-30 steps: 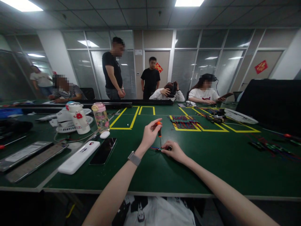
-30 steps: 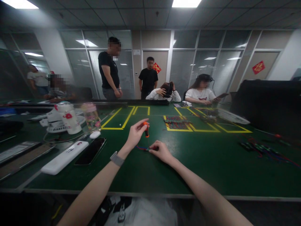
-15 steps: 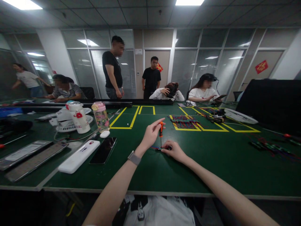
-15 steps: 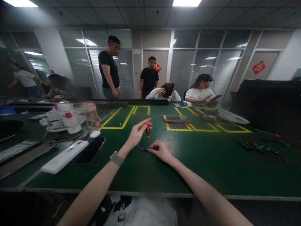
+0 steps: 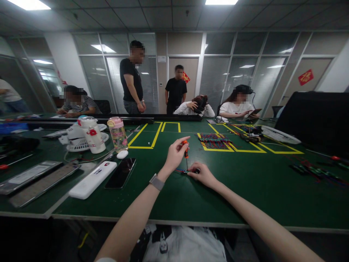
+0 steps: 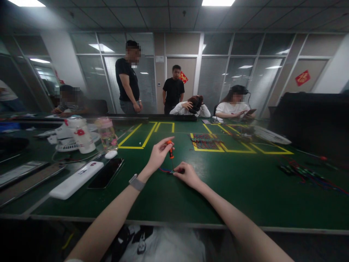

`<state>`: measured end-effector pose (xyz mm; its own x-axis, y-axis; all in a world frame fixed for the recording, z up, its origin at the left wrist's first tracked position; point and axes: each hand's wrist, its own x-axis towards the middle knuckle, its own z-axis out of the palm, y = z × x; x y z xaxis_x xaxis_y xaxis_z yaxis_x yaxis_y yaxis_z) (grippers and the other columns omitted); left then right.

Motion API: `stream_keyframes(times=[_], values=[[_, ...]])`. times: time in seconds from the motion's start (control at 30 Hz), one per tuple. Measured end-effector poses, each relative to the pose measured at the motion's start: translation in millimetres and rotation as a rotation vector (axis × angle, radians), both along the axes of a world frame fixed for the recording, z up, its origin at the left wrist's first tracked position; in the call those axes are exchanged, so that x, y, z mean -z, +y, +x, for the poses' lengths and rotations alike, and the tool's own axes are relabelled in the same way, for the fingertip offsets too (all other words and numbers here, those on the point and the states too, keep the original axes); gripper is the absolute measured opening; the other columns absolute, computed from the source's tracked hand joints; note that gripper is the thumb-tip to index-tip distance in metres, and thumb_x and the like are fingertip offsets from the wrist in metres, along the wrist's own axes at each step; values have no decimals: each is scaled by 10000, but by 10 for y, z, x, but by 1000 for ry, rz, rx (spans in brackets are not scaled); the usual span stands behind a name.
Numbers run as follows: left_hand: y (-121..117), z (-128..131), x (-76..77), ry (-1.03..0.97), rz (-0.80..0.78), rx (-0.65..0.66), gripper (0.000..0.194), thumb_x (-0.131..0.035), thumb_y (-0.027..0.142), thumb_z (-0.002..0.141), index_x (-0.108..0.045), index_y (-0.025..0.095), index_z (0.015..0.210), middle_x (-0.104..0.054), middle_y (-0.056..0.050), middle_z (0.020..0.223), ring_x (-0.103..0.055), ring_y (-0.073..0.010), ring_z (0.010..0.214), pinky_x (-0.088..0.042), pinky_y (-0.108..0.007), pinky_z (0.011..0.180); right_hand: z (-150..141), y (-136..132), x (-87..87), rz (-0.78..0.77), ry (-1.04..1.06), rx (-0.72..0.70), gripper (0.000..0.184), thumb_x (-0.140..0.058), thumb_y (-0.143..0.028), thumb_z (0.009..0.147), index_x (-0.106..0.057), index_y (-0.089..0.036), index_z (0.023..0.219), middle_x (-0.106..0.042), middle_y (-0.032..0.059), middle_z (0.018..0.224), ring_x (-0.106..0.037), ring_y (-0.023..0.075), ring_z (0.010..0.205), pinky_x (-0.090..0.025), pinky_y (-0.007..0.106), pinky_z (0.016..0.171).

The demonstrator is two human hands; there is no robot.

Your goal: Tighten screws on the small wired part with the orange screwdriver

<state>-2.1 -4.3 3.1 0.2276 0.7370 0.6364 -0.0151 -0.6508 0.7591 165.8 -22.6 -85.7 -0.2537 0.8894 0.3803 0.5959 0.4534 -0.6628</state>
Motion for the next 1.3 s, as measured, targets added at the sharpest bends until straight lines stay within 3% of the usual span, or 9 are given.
stream_keyframes(times=[0.17,0.27,0.43,0.6,0.73,0.83,1.07,1.17,1.3], values=[[-67,-33,-3,152,232,-229,286,-494,268,917,-637,230,1161,-605,-52,998,-591,-162,928,-472,-289,871,-9,-8,-10,-1,5,5,125,-694,-251,761,-734,-150,821,-652,58,816,-599,170,747,-473,283,697],[-61,-16,23,158,204,-147,374,-396,221,953,-532,238,1302,-608,-73,1137,-600,-168,1017,-452,-316,948,-11,-18,-23,1,1,-4,129,-690,-252,767,-732,-146,826,-654,62,824,-595,168,742,-469,282,694],[14,7,63,66,73,-13,378,-442,227,932,-525,225,1301,-606,-76,1158,-665,-140,876,-533,-269,806,-12,-35,-36,18,-2,-6,103,-690,-240,767,-730,-158,814,-658,55,823,-595,165,738,-466,281,698],[-39,-10,29,149,210,-119,323,-533,245,891,-610,236,1205,-626,-36,975,-620,-140,843,-520,-266,794,-16,-40,-34,21,-1,-3,95,-694,-239,763,-736,-163,801,-654,53,811,-599,170,735,-466,280,696],[-73,-4,12,153,231,-72,353,-438,206,934,-565,229,1262,-610,-65,1157,-593,-162,1026,-480,-280,885,-15,-37,-32,15,-1,-1,101,-698,-242,763,-738,-158,801,-652,55,812,-600,170,731,-465,281,694],[-49,1,14,111,184,-15,361,-433,188,932,-550,218,1272,-612,-69,1166,-605,-158,1009,-487,-278,872,-10,-32,-29,10,0,-1,105,-699,-244,764,-737,-155,804,-651,59,821,-600,172,739,-467,282,694],[-76,-18,-9,144,272,-266,208,-662,243,807,-674,199,1010,-565,-22,868,-563,-141,788,-480,-264,761,-11,-29,-36,-5,-3,3,111,-696,-233,760,-741,-154,823,-651,60,823,-595,174,735,-469,288,693],[-118,-17,-23,161,295,-254,219,-570,268,879,-666,204,1066,-582,-47,953,-581,-155,886,-469,-275,838,-16,-29,-46,-18,-9,12,114,-697,-222,754,-746,-151,827,-652,59,819,-592,170,721,-467,283,680],[-86,-4,-19,113,245,-107,304,-436,218,943,-610,201,1191,-610,-78,1189,-563,-177,1131,-417,-315,999,-19,-25,-57,-37,-28,9,123,-695,-218,756,-748,-145,840,-655,62,830,-596,168,733,-466,279,688]])
